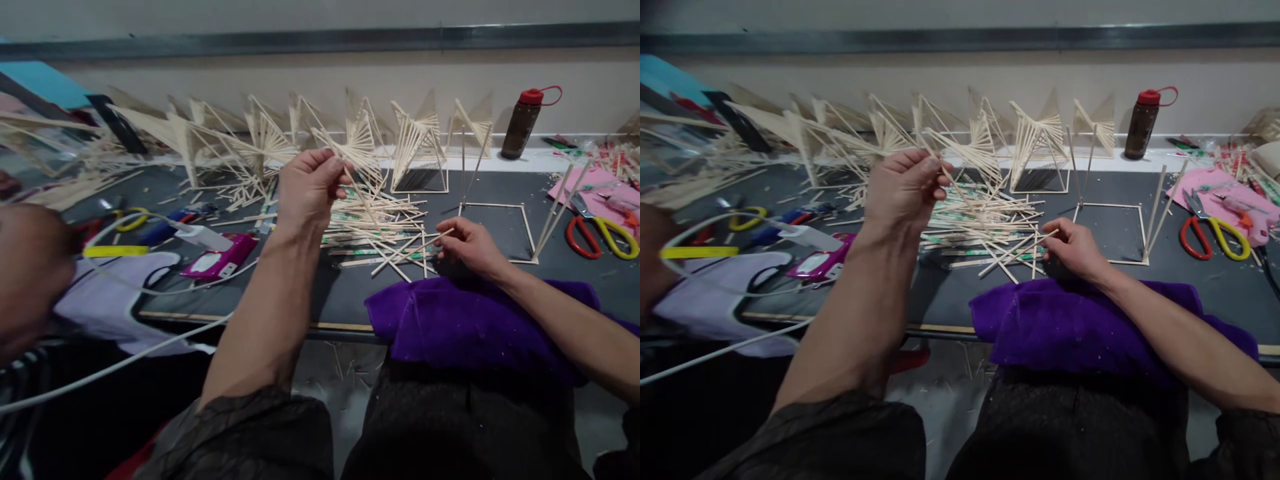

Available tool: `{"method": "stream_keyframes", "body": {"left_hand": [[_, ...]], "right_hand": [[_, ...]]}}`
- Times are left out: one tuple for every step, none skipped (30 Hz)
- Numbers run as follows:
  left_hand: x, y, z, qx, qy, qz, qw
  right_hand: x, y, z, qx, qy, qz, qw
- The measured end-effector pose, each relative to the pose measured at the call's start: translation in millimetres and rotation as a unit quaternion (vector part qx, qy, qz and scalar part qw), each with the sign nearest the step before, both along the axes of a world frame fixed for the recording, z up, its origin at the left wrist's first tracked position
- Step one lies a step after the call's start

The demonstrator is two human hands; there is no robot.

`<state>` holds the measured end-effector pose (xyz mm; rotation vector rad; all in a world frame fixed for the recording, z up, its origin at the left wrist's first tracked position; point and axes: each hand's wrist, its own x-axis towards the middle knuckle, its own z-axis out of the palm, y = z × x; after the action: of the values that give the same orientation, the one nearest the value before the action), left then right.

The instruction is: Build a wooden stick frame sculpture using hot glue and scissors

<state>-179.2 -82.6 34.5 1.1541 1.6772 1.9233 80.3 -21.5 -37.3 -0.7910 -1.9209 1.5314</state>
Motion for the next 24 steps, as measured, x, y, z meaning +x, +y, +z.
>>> {"method": "stream_keyframes", "body": {"left_hand": [[0, 0, 0.4, -0.003, -0.027, -0.001, 1.0], [1, 1, 0.3, -0.007, -0.05, -0.002, 0.999], [2, 1, -0.2, -0.011, -0.069, -0.002, 0.998], [4, 2, -0.8, -0.014, -0.085, -0.002, 0.996], [6, 3, -1.5, -0.014, -0.096, -0.003, 0.995], [9, 4, -1.9, -0.013, -0.103, -0.007, 0.995], [11, 6, -2.0, -0.012, -0.107, -0.012, 0.994], [13, 8, -1.9, -0.009, -0.109, -0.017, 0.994], [16, 10, -1.4, -0.008, -0.109, -0.022, 0.994], [18, 13, -0.7, -0.006, -0.109, -0.025, 0.994], [20, 16, 0.1, -0.003, -0.109, -0.026, 0.994], [22, 19, 0.9, 0.001, -0.11, -0.026, 0.994], [25, 23, 1.5, 0.005, -0.11, -0.025, 0.994], [28, 27, 2.0, 0.01, -0.112, -0.025, 0.993], [30, 31, 2.0, 0.014, -0.115, -0.026, 0.993], [33, 36, 1.7, 0.018, -0.118, -0.028, 0.992], [36, 40, 0.9, 0.022, -0.119, -0.029, 0.992], [38, 45, -0.3, 0.025, -0.118, -0.031, 0.992], [41, 49, -1.9, 0.028, -0.114, -0.033, 0.993], [43, 54, -3.8, 0.032, -0.107, -0.036, 0.993], [45, 60, -5.8, 0.034, -0.099, -0.039, 0.994], [47, 65, -7.7, 0.037, -0.09, -0.043, 0.994], [50, 71, -9.7, 0.039, -0.082, -0.046, 0.995], [52, 77, -11.5, 0.041, -0.077, -0.049, 0.995]], "right_hand": [[0, -1, -1.0, 0.037, -0.021, 0.005, 0.999], [0, -1, -1.3, 0.082, -0.044, 0.007, 0.996], [1, -2, -1.1, 0.131, -0.068, 0.007, 0.989], [3, -2, -0.6, 0.18, -0.088, 0.006, 0.98], [4, -3, 0.0, 0.225, -0.104, 0.006, 0.969], [6, -3, 0.5, 0.263, -0.114, 0.007, 0.958], [7, -3, 0.9, 0.293, -0.118, 0.008, 0.949], [8, -2, 1.1, 0.317, -0.122, 0.011, 0.941], [9, -1, 1.1, 0.335, -0.13, 0.016, 0.933], [9, 0, 0.9, 0.347, -0.144, 0.026, 0.926], [10, 1, 0.5, 0.355, -0.165, 0.041, 0.919], [9, 2, 0.1, 0.36, -0.189, 0.061, 0.912], [9, 3, -0.4, 0.363, -0.21, 0.082, 0.904], [9, 4, -0.9, 0.367, -0.223, 0.102, 0.897], [8, 5, -1.2, 0.374, -0.228, 0.118, 0.891], [6, 5, -1.4, 0.384, -0.224, 0.131, 0.886], [5, 5, -1.4, 0.399, -0.219, 0.137, 0.88], [4, 4, -1.0, 0.416, -0.218, 0.137, 0.872], [3, 4, -0.4, 0.434, -0.223, 0.131, 0.863], [2, 3, 0.6, 0.449, -0.232, 0.12, 0.854], [2, 3, 1.8, 0.461, -0.244, 0.104, 0.847], [2, 2, 3.2, 0.468, -0.256, 0.088, 0.842], [2, 1, 4.5, 0.471, -0.265, 0.075, 0.838], [3, 0, 5.7, 0.472, -0.271, 0.067, 0.836]]}}
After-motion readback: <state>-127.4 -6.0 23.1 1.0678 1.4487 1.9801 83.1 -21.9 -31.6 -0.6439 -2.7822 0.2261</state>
